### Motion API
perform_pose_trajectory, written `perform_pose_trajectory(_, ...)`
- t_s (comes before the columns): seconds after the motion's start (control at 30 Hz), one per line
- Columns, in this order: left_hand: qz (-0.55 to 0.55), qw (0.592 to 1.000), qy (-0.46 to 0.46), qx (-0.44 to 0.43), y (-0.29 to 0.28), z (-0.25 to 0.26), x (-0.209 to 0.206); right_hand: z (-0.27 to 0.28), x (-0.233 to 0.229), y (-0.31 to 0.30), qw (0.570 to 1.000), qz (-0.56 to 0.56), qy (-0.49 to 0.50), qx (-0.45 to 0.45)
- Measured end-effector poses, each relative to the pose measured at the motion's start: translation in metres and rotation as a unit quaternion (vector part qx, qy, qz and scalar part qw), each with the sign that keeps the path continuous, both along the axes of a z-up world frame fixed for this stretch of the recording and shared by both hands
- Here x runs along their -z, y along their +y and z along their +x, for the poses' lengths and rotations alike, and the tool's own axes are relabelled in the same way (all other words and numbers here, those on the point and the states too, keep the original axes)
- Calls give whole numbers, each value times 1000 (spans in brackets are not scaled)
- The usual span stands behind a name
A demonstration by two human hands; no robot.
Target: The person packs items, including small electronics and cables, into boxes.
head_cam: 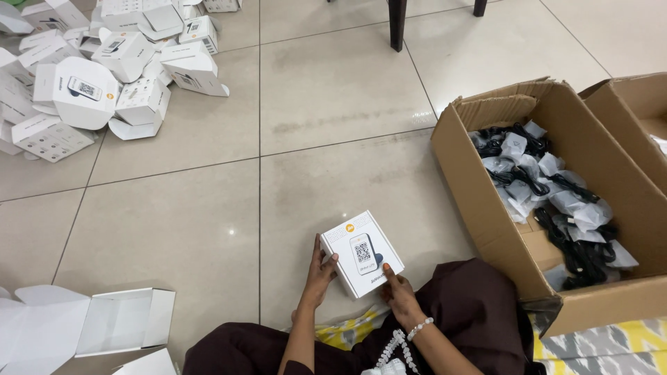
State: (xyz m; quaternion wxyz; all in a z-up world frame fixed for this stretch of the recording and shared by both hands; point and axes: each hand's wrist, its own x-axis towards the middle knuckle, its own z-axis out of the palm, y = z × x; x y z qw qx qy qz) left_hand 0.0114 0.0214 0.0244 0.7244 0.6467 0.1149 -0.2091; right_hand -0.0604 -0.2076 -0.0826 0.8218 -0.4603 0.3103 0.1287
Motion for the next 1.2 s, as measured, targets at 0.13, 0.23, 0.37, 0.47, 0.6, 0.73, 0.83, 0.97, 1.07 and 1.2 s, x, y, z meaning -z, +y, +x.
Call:
perform_pose_trajectory(0.13,-11,1000,-9,-7,11,9,8,-10,-27,5,986,-81,147,15)
perform_pose_trajectory(0.23,-1,999,-8,-50,20,13,13,-30,-93,5,988,-121,49,77)
perform_pose_trajectory(0.37,9,999,47,5,16,5,22,-33,-185,4,983,-59,-29,174)
perform_pose_trajectory(0.47,-52,996,67,32,3,-3,34,-3,-213,-3,971,-8,-159,177)
perform_pose_trajectory(0.6,-102,989,81,64,-3,-12,45,78,-261,4,924,78,-371,47)
perform_pose_trajectory(0.73,-90,992,43,71,1,-5,60,120,-217,-9,890,-197,-394,-117)
perform_pose_trajectory(0.83,98,987,-59,109,-3,-9,59,99,-209,-19,904,-270,-276,-185)
perform_pose_trajectory(0.97,219,953,-207,10,-35,-28,-46,61,-204,-30,891,-261,-323,-186)
perform_pose_trajectory(1.07,323,880,-323,131,-70,-24,-93,43,-194,-38,918,-180,-327,-132)
perform_pose_trajectory(1.2,469,723,-305,406,-101,10,-52,32,-199,-48,939,-171,-298,-16)
